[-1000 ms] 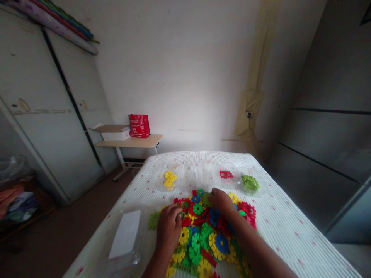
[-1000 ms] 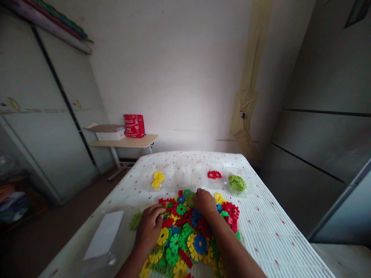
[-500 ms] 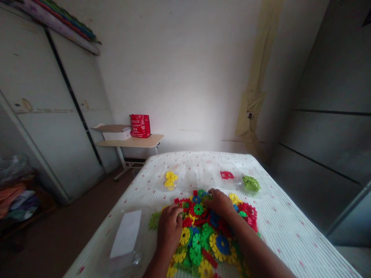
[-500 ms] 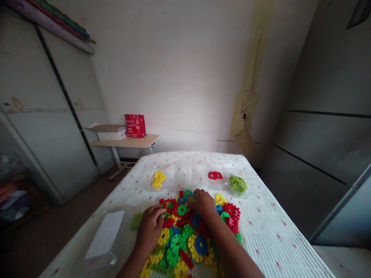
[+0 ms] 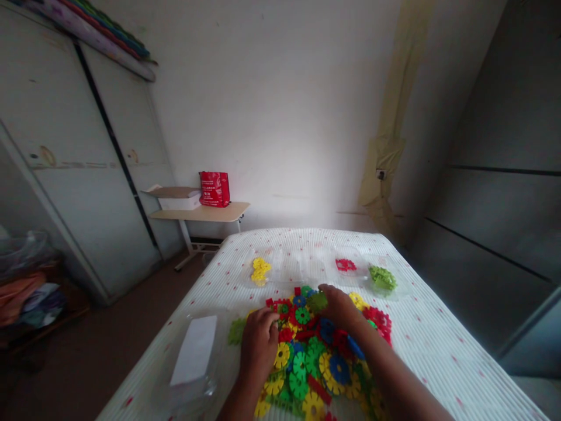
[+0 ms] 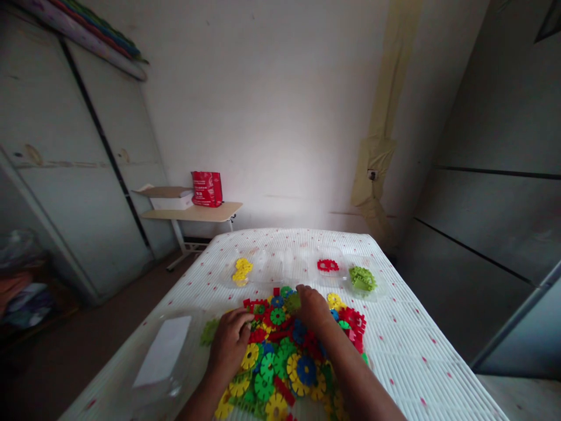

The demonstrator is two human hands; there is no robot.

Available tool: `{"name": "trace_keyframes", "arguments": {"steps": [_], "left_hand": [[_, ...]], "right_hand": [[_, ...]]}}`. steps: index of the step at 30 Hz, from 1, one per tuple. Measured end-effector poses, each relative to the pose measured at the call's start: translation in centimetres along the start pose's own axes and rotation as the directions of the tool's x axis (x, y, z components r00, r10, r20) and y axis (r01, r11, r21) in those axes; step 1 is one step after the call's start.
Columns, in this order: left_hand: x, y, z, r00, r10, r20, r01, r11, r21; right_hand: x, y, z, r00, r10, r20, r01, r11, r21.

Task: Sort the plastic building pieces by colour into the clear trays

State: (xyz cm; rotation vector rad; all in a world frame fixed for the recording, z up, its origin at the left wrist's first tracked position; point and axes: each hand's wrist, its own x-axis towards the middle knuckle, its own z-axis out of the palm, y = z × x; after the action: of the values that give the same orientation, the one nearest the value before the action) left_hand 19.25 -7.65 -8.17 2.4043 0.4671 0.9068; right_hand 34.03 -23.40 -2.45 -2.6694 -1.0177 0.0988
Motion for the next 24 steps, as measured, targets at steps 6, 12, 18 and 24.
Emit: {"name": "trace_keyframes", "arguments": {"steps": [6, 12, 18, 24], "left_hand": [[0.0, 0.2, -0.1, 1.000, -0.009, 0.008, 0.009, 1.000, -0.004], [0.0, 0.0, -0.1, 1.000, -0.003, 0.015, 0.003, 1.000, 0.003], [-0.1, -0.1, 0.1, 1.000, 0.006, 0.025, -0.007, 1.000, 0.014], [0.0, -0.1, 0.1, 0.999, 0.005, 0.040, -0.006, 1.000, 0.031]], "right_hand": [[-0.1, -0.5, -0.2, 0.999, -0.054, 0.000, 0.054, 0.997, 0.050], [0.2, -0.9, 0.4, 0.999, -0.037, 0.021, 0.036, 0.998, 0.060], [0.2, -1.0, 0.0, 0.997, 0.076, -0.016, -0.077, 0.994, -0.076], [0.0, -2.2, 0.6, 0.987, 0.150, -0.052, -0.157, 0.973, -0.170]]}}
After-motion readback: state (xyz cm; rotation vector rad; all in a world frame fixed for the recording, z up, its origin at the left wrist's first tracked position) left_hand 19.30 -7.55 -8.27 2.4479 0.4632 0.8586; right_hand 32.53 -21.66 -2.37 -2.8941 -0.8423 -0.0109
